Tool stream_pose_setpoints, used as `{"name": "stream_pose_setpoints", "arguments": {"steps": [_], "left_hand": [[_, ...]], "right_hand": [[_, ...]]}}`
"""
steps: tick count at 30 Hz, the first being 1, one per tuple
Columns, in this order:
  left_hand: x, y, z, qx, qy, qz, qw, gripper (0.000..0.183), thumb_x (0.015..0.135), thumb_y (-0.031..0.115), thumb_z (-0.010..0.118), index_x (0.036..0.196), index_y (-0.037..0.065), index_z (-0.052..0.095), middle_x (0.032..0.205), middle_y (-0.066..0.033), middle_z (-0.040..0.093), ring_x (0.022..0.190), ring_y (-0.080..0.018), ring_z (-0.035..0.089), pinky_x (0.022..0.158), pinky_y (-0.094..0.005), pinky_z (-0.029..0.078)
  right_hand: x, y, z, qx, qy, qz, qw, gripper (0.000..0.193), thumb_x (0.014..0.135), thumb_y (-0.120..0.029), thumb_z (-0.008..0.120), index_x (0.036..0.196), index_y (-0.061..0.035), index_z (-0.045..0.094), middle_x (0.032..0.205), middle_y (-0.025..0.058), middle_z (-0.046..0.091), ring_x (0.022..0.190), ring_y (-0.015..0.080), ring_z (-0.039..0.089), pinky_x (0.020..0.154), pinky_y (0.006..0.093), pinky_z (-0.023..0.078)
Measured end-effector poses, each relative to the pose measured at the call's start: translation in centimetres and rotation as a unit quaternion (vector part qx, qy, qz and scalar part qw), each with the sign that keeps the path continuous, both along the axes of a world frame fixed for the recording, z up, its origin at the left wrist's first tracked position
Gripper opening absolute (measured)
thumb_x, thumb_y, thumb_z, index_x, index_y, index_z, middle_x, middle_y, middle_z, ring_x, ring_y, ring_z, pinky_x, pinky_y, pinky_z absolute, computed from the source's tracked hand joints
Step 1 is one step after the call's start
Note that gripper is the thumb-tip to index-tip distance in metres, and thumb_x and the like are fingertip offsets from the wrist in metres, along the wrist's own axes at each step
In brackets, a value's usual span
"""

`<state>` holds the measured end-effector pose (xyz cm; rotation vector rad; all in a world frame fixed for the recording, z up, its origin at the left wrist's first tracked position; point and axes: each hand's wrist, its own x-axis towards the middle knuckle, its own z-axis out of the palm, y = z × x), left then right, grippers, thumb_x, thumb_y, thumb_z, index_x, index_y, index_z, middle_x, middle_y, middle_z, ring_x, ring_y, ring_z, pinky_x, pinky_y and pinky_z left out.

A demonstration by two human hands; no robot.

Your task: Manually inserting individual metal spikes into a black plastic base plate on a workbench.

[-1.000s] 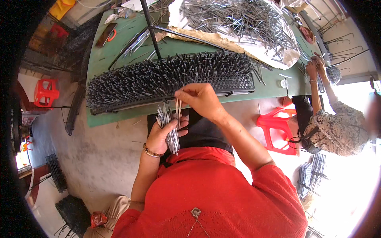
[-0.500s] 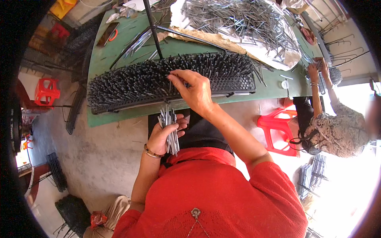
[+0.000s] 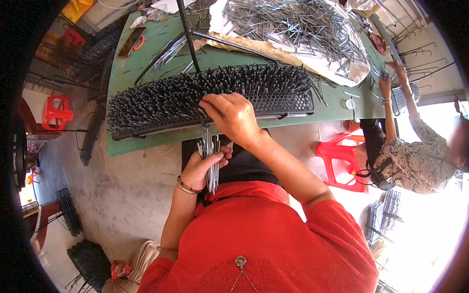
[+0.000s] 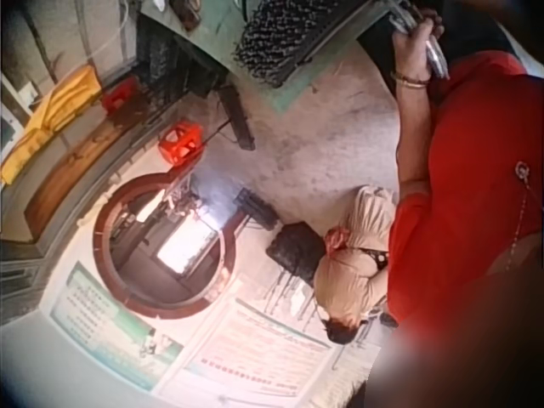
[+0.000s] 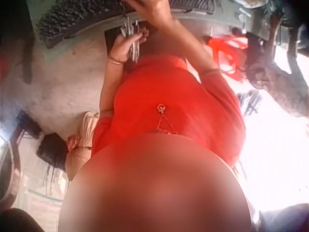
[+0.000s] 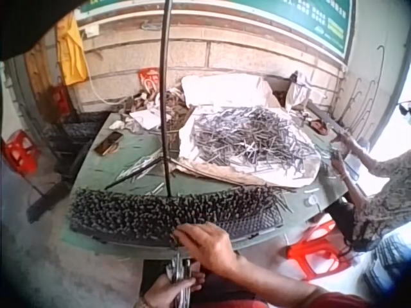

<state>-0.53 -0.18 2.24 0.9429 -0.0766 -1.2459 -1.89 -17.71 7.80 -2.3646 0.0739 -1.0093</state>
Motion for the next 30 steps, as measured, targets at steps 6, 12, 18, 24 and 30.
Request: {"name": "stream_pose_setpoints", "arguments": {"steps": [6,12,18,24,30], "left_hand": [[-0.1,0.0,-0.4,-0.021,0.039,0.0,0.999,0.028,0.091,0.01,0.058,0.116,-0.002,0.055,0.109,-0.0139,0.062,0.1,-0.023,0.062,0.088,-0.0356,0.052],[-0.1,-0.1,0.0,-0.051,0.093,0.006,0.994,0.025,0.093,0.012,0.055,0.115,-0.001,0.055,0.111,-0.0159,0.061,0.101,-0.0279,0.062,0.087,-0.0427,0.053],[0.2,0.0,0.4,-0.034,0.07,-0.02,0.997,0.026,0.095,0.015,0.054,0.116,0.0,0.054,0.106,-0.015,0.064,0.096,-0.0253,0.065,0.079,-0.0377,0.056],[0.4,-0.2,1.4,-0.031,0.013,-0.033,0.999,0.028,0.095,0.018,0.054,0.117,0.0,0.054,0.102,-0.0141,0.065,0.092,-0.0218,0.066,0.075,-0.0341,0.056],[0.7,-0.7,2.8,-0.052,-0.038,-0.052,0.997,0.029,0.095,0.017,0.054,0.117,-0.001,0.054,0.1,-0.0138,0.065,0.09,-0.0205,0.066,0.074,-0.0327,0.055]], "right_hand": [[0.0,-0.1,0.1,0.025,0.024,-0.02,0.999,0.017,0.076,-0.009,0.073,0.091,-0.0044,0.068,0.083,0.0082,0.069,0.069,0.0232,0.064,0.062,0.0323,0.051],[-0.1,0.0,-0.8,0.006,0.038,-0.012,0.999,0.015,0.077,-0.009,0.072,0.091,-0.0049,0.068,0.085,0.0084,0.068,0.072,0.0251,0.063,0.066,0.0343,0.05],[-0.1,-0.6,-1.3,-0.03,0.031,0.042,0.998,0.02,0.076,-0.009,0.072,0.095,-0.0049,0.069,0.094,0.0093,0.066,0.08,0.027,0.062,0.071,0.0359,0.05],[-0.9,-0.4,-0.7,0.036,0.029,0.054,0.997,0.017,0.079,-0.01,0.07,0.095,-0.0035,0.069,0.094,0.0104,0.064,0.08,0.0263,0.063,0.073,0.0358,0.049],[-2.8,-0.8,1.4,0.281,0.265,0.16,0.908,0.018,0.087,-0.016,0.067,0.094,0.0009,0.069,0.084,0.0074,0.068,0.075,0.0116,0.06,0.062,0.0246,0.046]]}}
